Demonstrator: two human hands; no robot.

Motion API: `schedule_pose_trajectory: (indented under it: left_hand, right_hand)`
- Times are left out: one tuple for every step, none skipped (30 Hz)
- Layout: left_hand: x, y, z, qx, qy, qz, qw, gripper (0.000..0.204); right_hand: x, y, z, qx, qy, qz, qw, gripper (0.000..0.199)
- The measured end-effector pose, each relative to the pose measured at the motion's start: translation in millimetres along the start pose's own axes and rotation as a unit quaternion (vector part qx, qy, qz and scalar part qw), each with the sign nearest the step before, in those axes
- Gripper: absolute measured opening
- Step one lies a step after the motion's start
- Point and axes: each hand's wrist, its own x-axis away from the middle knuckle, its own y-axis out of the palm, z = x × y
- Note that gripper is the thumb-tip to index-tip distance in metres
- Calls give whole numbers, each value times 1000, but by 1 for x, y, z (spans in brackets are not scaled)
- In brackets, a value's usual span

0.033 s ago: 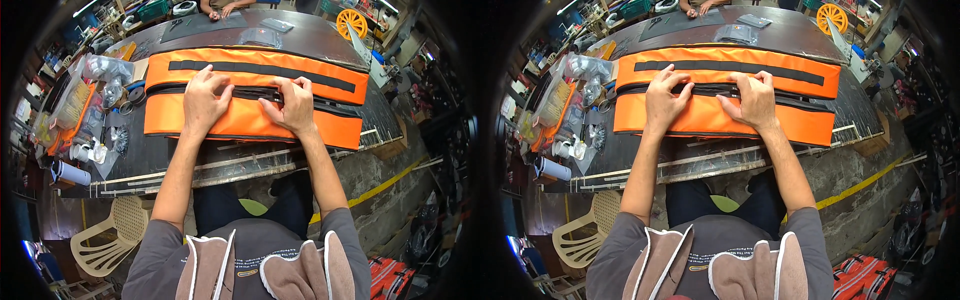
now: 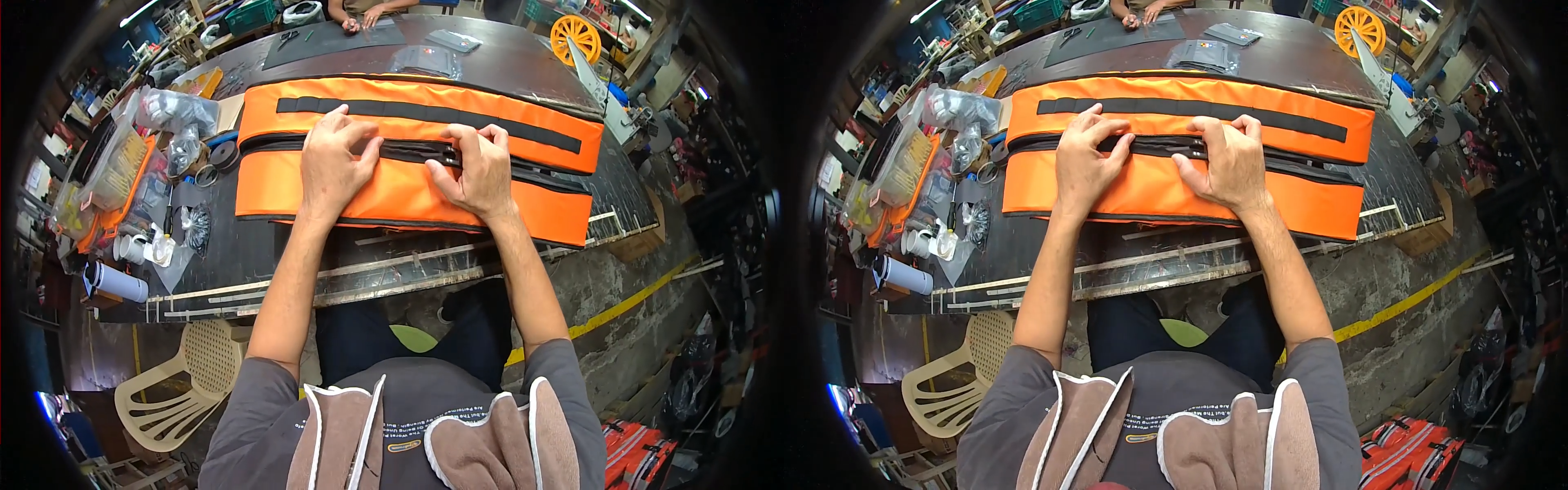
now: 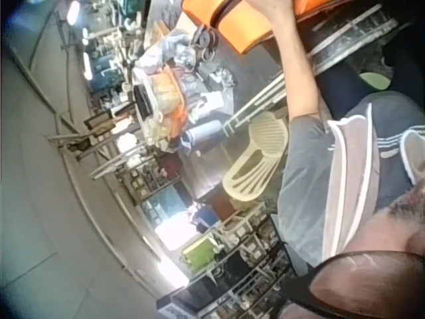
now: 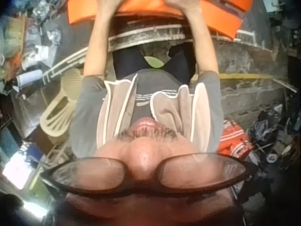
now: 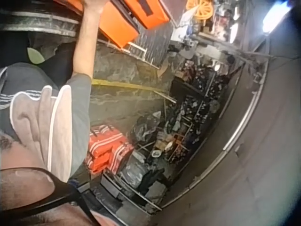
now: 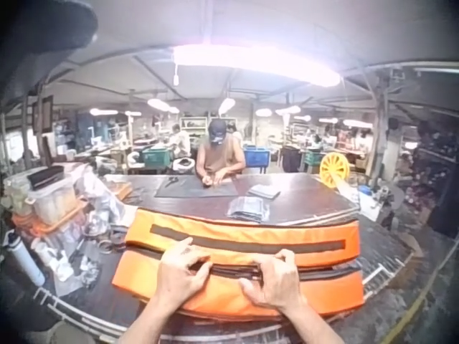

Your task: The person is removing loose threads and inspecting an orange bag using tweezers on a workbench.

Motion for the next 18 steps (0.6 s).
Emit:
schedule_pose_trajectory:
  left_hand:
    - [-2, 2, -3, -1, 17, 6, 1000, 17]
    - [-2, 4, -3, -4, 21, 5, 1000, 14]
    - [-1, 5, -4, -4, 20, 4, 1000, 14]
    - [0, 5, -4, 8, 19, 13, 1000, 13]
    - [0, 6, -4, 20, 19, 22, 999, 13]
    - [1, 6, -4, 20, 18, 22, 999, 13]
    - [3, 5, -3, -5, 44, 39, 998, 13]
    - [4, 4, 1, -28, 71, 55, 996, 12]
    - [7, 1, 7, -57, 79, 50, 994, 11]
    - [10, -1, 10, -71, 76, 41, 994, 12]
    - [12, -2, 13, -84, 74, 33, 993, 12]
    - [15, -6, 17, -81, 55, 20, 995, 11]
    - [18, -8, 19, -81, 56, 19, 995, 11]
    - [23, -11, 18, -67, 52, 18, 996, 11]
    - [27, -14, 18, -54, 49, 16, 997, 10]
    - [32, -16, 19, -54, 29, -13, 998, 8]
    - [35, -16, 21, -56, 28, -14, 998, 8]
    - [38, -15, 23, -64, 19, -10, 998, 8]
  right_hand:
    - [0, 4, 3, 8, 0, -16, 1000, 39]
    - [-1, 7, 4, 16, 2, -32, 999, 44]
    - [-2, 11, 4, 31, 4, -45, 998, 47]
    - [-2, 14, 3, 30, 5, -47, 998, 47]
    - [-7, 14, 0, 17, 0, -50, 999, 47]
    - [-12, 14, -3, 4, -5, -53, 999, 47]
    - [-16, 15, -6, 0, -3, -57, 998, 48]
    - [-18, 15, -8, -1, -3, -58, 998, 48]
    - [-19, 16, -10, -2, -3, -56, 998, 47]
    - [-19, 17, -11, -4, -4, -53, 999, 46]
    - [-19, 18, -10, -4, -4, -53, 999, 46]
    - [-17, 20, -8, 1, -11, -49, 999, 46]
    - [-17, 21, -6, 5, -18, -45, 999, 45]
    - [-16, 22, -4, -5, -19, -44, 999, 41]
    - [-15, 22, 0, -5, -17, -44, 999, 41]
    - [-14, 21, 5, -4, -33, -45, 998, 39]
    - [-16, 21, 5, -5, -49, -45, 998, 38]
    - [-18, 21, 6, -21, -72, -31, 997, 33]
